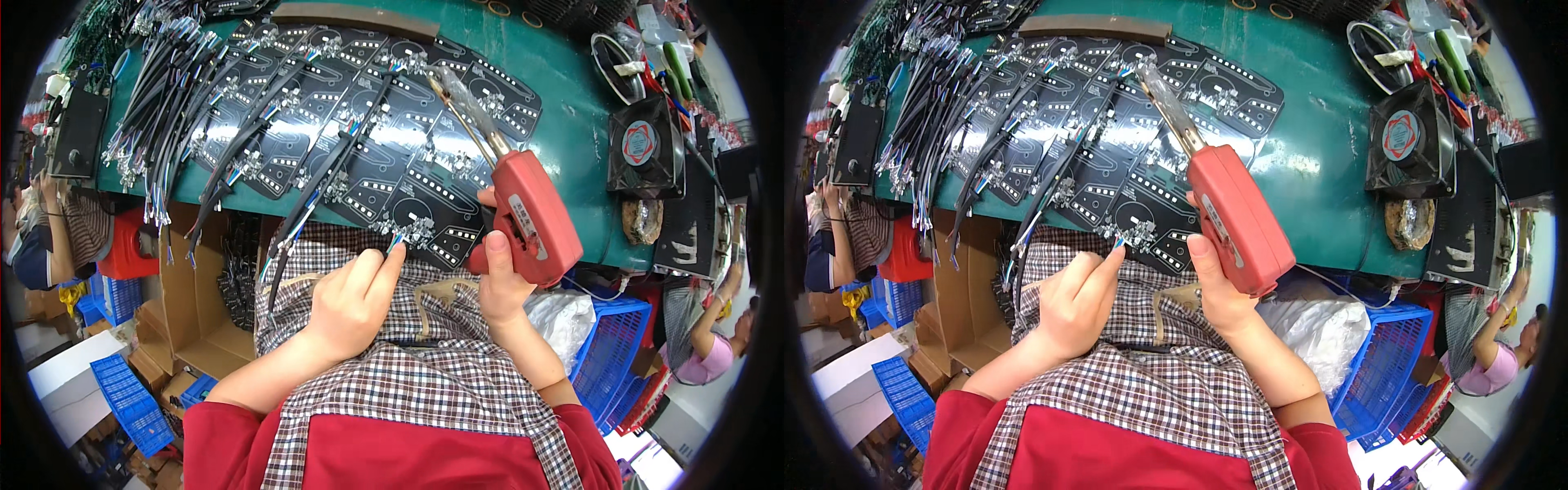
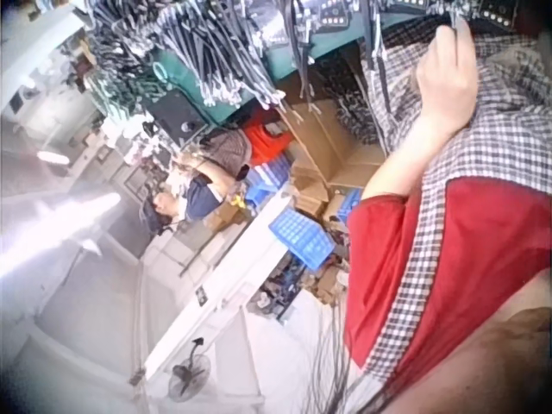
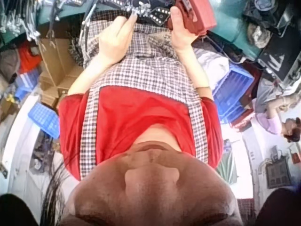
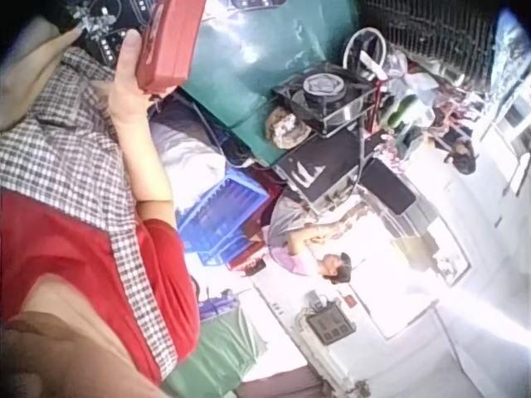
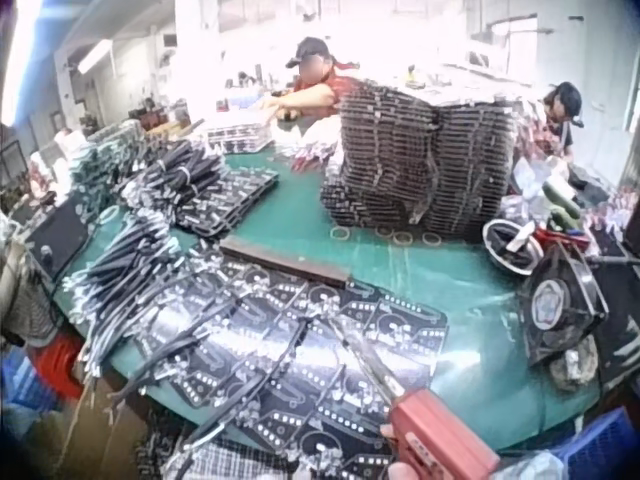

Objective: The person solders wire harnesses onto circuit boards using a soldering tool, attaching the wires across sections of the board panel, and then folds and stacks the board panel.

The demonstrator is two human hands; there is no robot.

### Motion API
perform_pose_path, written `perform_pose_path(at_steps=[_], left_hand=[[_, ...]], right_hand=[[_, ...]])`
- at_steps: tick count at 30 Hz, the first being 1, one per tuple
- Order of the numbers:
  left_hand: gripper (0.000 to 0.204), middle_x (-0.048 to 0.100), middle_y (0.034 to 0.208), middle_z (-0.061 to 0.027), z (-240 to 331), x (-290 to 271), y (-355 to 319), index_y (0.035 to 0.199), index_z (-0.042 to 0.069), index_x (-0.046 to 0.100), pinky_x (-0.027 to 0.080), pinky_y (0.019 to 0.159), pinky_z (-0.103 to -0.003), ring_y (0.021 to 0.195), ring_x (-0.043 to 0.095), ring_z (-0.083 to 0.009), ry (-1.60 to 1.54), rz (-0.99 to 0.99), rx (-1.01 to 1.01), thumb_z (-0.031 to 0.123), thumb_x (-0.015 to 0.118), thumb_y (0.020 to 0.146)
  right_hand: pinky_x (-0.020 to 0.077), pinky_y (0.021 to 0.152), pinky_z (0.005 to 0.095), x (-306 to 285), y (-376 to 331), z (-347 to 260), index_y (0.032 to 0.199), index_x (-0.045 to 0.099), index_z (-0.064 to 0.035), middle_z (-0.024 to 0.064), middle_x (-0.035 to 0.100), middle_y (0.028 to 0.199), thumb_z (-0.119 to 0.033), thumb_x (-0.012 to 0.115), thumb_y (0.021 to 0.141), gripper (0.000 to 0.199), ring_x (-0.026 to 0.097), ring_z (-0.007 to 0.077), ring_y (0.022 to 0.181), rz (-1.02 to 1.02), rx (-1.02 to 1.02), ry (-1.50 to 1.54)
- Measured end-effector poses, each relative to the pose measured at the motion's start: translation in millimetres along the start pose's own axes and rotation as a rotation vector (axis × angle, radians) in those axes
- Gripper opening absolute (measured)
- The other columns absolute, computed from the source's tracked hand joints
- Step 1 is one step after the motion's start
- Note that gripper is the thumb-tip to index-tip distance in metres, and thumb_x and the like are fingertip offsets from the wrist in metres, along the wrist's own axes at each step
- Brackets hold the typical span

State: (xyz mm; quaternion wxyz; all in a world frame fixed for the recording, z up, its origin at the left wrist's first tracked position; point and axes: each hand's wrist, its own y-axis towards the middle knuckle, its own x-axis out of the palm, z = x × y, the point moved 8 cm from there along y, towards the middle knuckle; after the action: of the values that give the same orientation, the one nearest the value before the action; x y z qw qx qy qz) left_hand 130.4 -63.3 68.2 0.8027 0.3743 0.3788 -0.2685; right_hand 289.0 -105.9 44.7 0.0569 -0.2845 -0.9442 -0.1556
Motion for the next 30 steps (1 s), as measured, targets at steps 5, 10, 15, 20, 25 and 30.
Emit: perform_pose_path(at_steps=[5,10,15,20,25,30], left_hand=[[0.041,0.048,0.079,-0.0060,2.6,2.1,4.1,0.104,-0.006,0.059,0.042,0.050,-0.025,0.060,0.049,-0.0153,0.083,-0.010,0.077,0.004,0.056,0.064],[0.037,0.053,0.084,-0.0051,3.6,1.9,7.2,0.102,-0.002,0.060,0.044,0.053,-0.028,0.065,0.053,-0.0169,0.110,-0.055,0.052,0.004,0.056,0.066],[0.030,0.056,0.079,-0.0066,-11.6,-4.3,7.6,0.098,0.001,0.062,0.043,0.051,-0.028,0.061,0.055,-0.0195,-0.112,0.071,-0.104,-0.002,0.060,0.068],[0.025,0.057,0.074,-0.0078,-3.8,-5.2,10.3,0.092,0.001,0.063,0.042,0.048,-0.029,0.058,0.055,-0.0203,0.022,0.087,-0.052,-0.005,0.066,0.067],[0.029,0.053,0.078,-0.0040,1.7,2.9,7.1,0.096,0.001,0.061,0.039,0.048,-0.025,0.061,0.053,-0.0147,0.150,0.058,0.014,0.008,0.059,0.068],[0.033,0.053,0.081,-0.0056,-1.0,4.9,4.7,0.099,-0.002,0.061,0.041,0.049,-0.025,0.062,0.054,-0.0159,0.018,0.004,0.027,0.007,0.058,0.067]], right_hand=[[0.0375,0.098,0.0373,-10.7,-4.2,-9.7,0.126,0.042,0.0015,0.0155,0.055,0.117,-0.021,0.059,0.087,0.048,0.051,0.0258,0.112,0.003,0.035,-0.116],[0.0497,0.062,0.0267,-46.5,-45.8,-19.2,0.123,0.045,0.0011,0.0111,0.057,0.110,-0.050,0.067,0.075,0.074,0.058,0.0131,0.074,-0.030,0.425,-0.019],[0.0409,0.049,0.0234,-68.5,-45.8,-20.4,0.128,0.032,0.0018,0.0122,0.053,0.103,-0.051,0.057,0.083,0.073,0.051,0.0127,0.058,0.072,0.228,-0.087],[0.0435,0.064,0.0297,-52.8,-30.3,-13.0,0.124,0.035,0.0025,0.0128,0.052,0.107,-0.045,0.054,0.087,0.063,0.053,0.0172,0.075,0.105,0.138,-0.095],[0.0436,0.087,0.0370,-31.6,-8.0,-14.7,0.112,0.052,0.0012,0.0116,0.060,0.103,-0.051,0.060,0.079,0.062,0.057,0.0224,0.097,0.185,-0.044,-0.302],[0.0415,0.092,0.0387,-16.3,-0.1,-3.9,0.117,0.050,0.0024,0.0136,0.061,0.103,-0.043,0.063,0.080,0.059,0.056,0.0237,0.101,0.139,-0.051,-0.136]])
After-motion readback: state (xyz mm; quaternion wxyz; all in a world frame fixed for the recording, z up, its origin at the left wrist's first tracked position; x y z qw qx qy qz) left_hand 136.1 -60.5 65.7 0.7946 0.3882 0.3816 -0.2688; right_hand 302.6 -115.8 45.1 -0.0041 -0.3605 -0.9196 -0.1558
